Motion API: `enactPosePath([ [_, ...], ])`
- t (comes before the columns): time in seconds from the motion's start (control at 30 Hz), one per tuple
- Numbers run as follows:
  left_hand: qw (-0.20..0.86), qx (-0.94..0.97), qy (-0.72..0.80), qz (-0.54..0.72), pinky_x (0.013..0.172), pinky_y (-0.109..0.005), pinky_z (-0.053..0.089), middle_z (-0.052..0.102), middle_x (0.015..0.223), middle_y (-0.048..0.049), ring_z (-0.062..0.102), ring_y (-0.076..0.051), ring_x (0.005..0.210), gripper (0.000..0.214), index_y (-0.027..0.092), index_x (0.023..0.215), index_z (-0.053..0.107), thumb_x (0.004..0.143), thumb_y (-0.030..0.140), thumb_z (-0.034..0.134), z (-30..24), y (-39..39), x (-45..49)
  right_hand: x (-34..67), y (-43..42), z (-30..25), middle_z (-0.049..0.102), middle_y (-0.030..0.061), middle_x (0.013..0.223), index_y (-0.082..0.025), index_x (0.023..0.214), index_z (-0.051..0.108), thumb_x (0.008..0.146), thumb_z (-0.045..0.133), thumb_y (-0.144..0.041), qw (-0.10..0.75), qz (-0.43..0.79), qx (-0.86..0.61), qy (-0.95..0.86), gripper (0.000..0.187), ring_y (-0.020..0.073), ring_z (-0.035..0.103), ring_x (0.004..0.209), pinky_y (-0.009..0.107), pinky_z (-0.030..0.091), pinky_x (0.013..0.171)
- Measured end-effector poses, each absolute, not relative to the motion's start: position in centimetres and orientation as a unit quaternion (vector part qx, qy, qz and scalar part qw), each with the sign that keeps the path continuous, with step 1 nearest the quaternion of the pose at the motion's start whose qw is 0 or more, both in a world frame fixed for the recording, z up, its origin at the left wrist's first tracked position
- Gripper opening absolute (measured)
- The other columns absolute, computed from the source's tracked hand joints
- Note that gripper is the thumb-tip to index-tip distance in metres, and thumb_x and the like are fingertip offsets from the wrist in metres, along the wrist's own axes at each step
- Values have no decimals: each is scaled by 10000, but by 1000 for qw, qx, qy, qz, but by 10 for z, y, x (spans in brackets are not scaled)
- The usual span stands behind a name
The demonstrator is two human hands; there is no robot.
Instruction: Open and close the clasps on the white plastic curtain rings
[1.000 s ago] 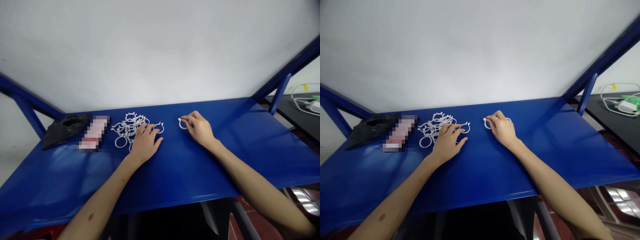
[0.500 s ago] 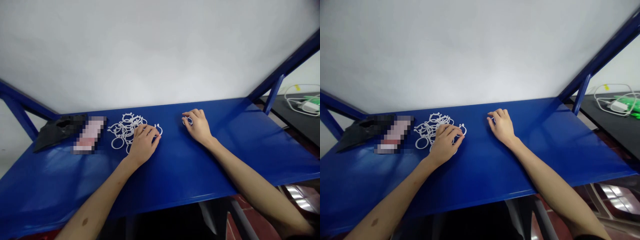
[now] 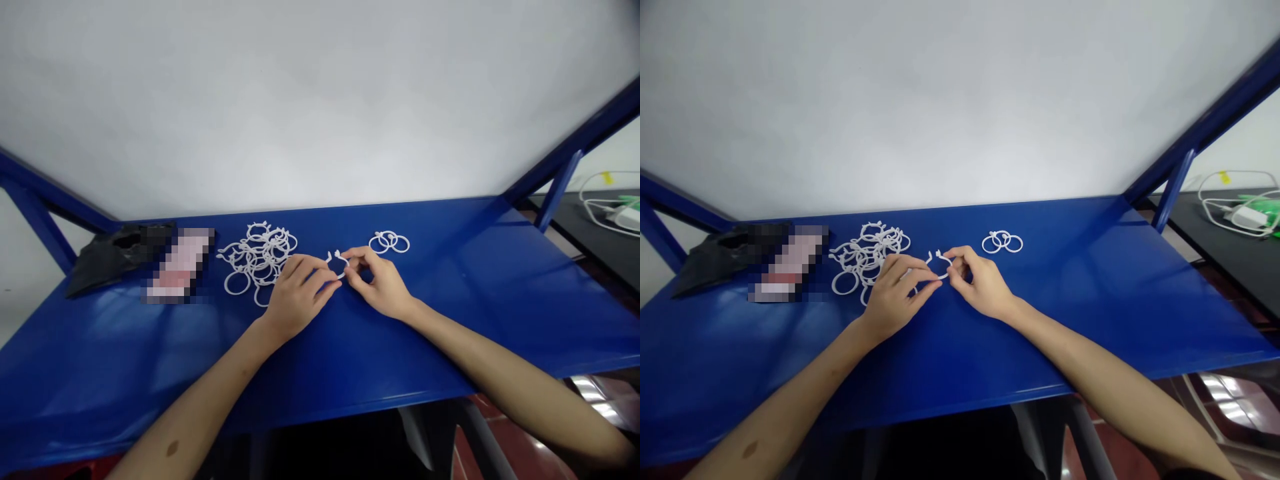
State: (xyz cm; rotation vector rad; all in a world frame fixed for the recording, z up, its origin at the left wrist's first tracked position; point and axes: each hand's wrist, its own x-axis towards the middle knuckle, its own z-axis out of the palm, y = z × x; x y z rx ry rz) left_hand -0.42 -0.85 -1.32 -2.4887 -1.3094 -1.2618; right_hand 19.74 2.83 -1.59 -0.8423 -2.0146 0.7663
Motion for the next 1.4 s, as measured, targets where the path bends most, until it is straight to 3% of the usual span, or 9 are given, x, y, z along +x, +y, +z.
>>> enactPosePath([
  [0.2, -150, -707, -532, -441, 723, -293, 544, 713, 878, -10, 669, -155, 776, 85, 227, 995, 633, 942, 288, 607, -6, -8, -2, 199, 27, -15, 663, -13, 784, -195, 1172, 592, 984, 538, -239, 385, 266, -317, -825, 201, 110, 639, 664, 224, 540, 611],
  [0.37, -271, -692, -516, -426, 607, -238, 525, 759, 785, 21, 717, -143, 710, 66, 236, 917, 638, 948, 247, 581, 1, -11, -2, 199, 24, -17, 723, 59, 982, -191, 1159, 617, 1030, 501, -234, 383, 211, -279, -855, 178, 150, 693, 836, 280, 570, 741],
  [0.6, -203, -712, -505, -443, 753, -278, 567, 770, 816, 17, 722, -147, 748, 173, 233, 825, 666, 933, 151, 558, -3, -14, -2, 201, 16, -14, 671, 73, 898, -193, 1159, 633, 1053, 427, -215, 352, 141, -247, -892, 232, 173, 635, 787, 306, 542, 708],
  [0.8, -147, -743, -485, -438, 770, -290, 564, 756, 819, 8, 709, -156, 781, 162, 241, 900, 682, 943, 155, 552, -15, -15, -3, 201, 10, -8, 649, 73, 833, -182, 1044, 650, 1057, 393, -198, 311, 110, -234, -915, 258, 180, 609, 756, 308, 528, 686],
  [0.97, -68, -788, -466, -396, 818, -327, 539, 751, 903, -18, 686, -182, 855, 93, 221, 964, 656, 975, 226, 564, -14, -8, -9, 201, 20, -7, 664, 88, 886, -168, 1108, 650, 1052, 410, -203, 310, 99, -243, -914, 249, 185, 625, 795, 318, 546, 700],
  [1.1, 21, -798, -504, -330, 895, -425, 492, 745, 914, -53, 652, -253, 924, 163, 209, 1041, 671, 955, 338, 621, -13, 2, -22, 212, 43, -8, 668, 100, 986, -186, 1102, 680, 1027, 473, -223, 362, 75, -319, -873, 223, 202, 649, 876, 361, 567, 774],
  [1.23, 73, -791, -553, -252, 845, -457, 448, 702, 872, -84, 595, -314, 957, 198, 214, 900, 683, 895, 412, 682, -20, 7, -35, 238, 76, -15, 642, 105, 960, -191, 1007, 743, 968, 569, -265, 388, 3, -462, -797, 193, 246, 625, 888, 407, 551, 761],
  [1.4, 92, -795, -565, -202, 833, -456, 416, 678, 903, -87, 561, -309, 957, 131, 226, 836, 670, 910, 331, 642, -26, 7, -36, 261, 104, -27, 663, 101, 901, -177, 1035, 771, 933, 577, -227, 360, 28, -542, -759, 225, 249, 619, 851, 425, 545, 802],
])
